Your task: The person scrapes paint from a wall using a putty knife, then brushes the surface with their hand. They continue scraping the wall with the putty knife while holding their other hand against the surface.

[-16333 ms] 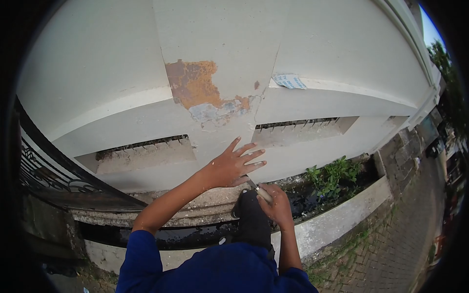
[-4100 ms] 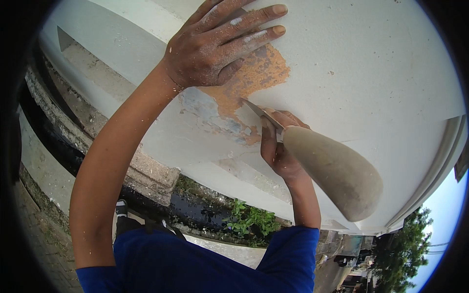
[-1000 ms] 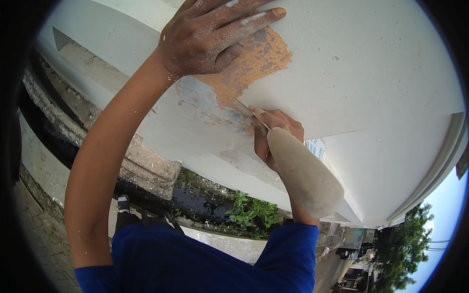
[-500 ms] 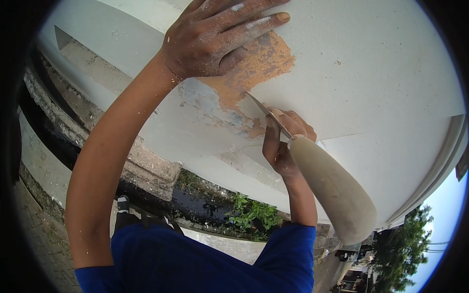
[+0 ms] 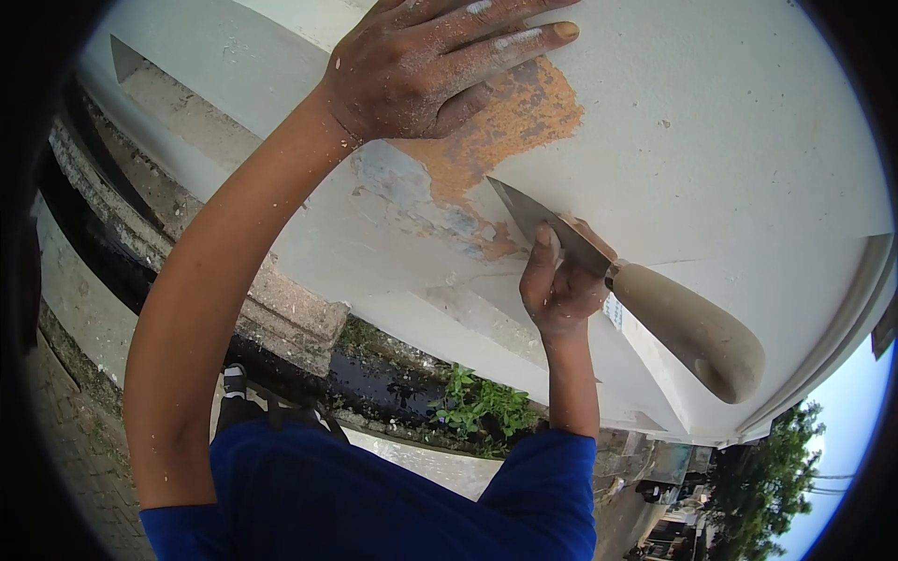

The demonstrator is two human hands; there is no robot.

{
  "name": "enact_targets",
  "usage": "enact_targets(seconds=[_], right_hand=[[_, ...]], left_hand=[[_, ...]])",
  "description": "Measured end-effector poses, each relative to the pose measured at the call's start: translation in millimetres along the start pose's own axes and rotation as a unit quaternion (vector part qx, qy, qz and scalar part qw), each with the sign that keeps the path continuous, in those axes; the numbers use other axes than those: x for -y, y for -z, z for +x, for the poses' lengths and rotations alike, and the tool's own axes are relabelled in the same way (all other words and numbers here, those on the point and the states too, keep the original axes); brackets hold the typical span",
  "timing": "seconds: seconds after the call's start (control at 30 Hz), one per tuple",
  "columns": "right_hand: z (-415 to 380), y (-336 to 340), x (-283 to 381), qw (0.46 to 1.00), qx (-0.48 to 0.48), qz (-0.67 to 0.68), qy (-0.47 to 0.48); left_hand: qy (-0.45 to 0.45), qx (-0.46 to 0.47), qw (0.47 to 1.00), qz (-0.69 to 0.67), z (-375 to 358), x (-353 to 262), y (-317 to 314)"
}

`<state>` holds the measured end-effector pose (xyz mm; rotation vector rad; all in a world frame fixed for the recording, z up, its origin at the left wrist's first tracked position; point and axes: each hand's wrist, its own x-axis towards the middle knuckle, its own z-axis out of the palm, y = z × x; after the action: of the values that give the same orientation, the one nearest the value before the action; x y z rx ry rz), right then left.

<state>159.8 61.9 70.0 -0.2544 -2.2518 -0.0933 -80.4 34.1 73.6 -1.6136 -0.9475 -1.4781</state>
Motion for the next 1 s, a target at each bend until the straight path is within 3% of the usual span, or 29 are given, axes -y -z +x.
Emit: enact_targets(seconds=[0.03,0.1,0.13,0.2,0.23,0.33,0.4,0.43,0.47,0.53,0.57,0.6,0.67,0.73,0.77,0.8,0.87,0.9,1.0], right_hand=[[-1.6,-6.3,-1.0,0.994,0.038,-0.036,0.101],[6.3,-1.4,12.5,0.981,0.146,-0.019,0.125],[5.1,-2.3,9.1,0.984,0.132,0.011,0.119],[-5.1,-2.8,5.2,0.997,-0.054,0.056,-0.013],[-8.4,-7.2,3.7,0.999,-0.032,0.034,-0.008],[1.3,-0.2,10.2,0.976,0.193,-0.044,0.086],[-6.5,-5.1,8.9,0.998,-0.054,0.044,-0.011],[-13.1,-10.3,3.2,0.996,-0.074,0.036,-0.018],[-11.8,-7.9,0.7,0.996,0.047,-0.005,0.080],[0.5,-4.4,18.5,0.976,0.188,-0.047,0.099],[-1.5,-0.2,11.2,0.987,0.126,-0.007,0.104],[-9.3,-6.3,2.6,0.994,-0.027,0.090,0.049],[-22.5,-9.3,-2.5,0.998,-0.049,0.033,-0.024],[-5.6,-3.1,12.5,0.982,0.154,-0.013,0.106],[-13.7,3.1,3.8,0.983,0.174,-0.006,0.056],[-12.5,2.2,5.0,0.996,0.047,0.020,0.068],[-28.1,-1.8,1.3,0.992,-0.089,0.053,-0.070],[-27.8,3.6,1.4,0.998,0.034,-0.042,-0.014],[-14.1,16.8,6.2,0.997,0.006,-0.028,0.075]], left_hand=[[-0.001,-0.007,1.000,0.006,-0.3,0.2,-0.5],[-0.005,-0.021,1.000,0.013,1.5,-1.3,-2.0],[-0.008,-0.018,1.000,0.007,2.8,0.1,-2.1],[-0.007,-0.009,1.000,-0.005,0.6,1.8,-1.3],[-0.003,-0.011,1.000,0.000,-1.4,0.3,-1.1],[-0.006,-0.011,1.000,0.002,2.4,-0.7,-1.1],[0.003,0.003,1.000,-0.004,0.5,-0.8,0.3],[0.003,-0.003,1.000,0.005,-1.6,-1.7,-0.2],[-0.002,-0.008,1.000,0.014,-0.8,-1.2,-0.8],[-0.008,-0.018,1.000,0.010,1.3,-1.1,-4.1],[-0.006,-0.023,1.000,0.001,1.2,-0.8,-5.4],[0.000,-0.028,1.000,-0.009,0.1,-1.1,-5.6],[-0.002,-0.014,1.000,0.012,-2.2,-1.5,-4.0],[-0.013,-0.008,1.000,0.025,1.6,0.0,-2.6],[-0.014,-0.007,1.000,0.027,1.6,-0.3,-1.7],[-0.013,-0.005,0.999,0.030,1.4,-0.9,-1.0],[-0.007,-0.007,0.999,0.032,0.6,-2.5,0.9],[-0.008,-0.006,0.999,0.032,1.2,-3.3,1.0],[-0.011,0.009,0.999,0.052,4.1,-4.2,3.6]])
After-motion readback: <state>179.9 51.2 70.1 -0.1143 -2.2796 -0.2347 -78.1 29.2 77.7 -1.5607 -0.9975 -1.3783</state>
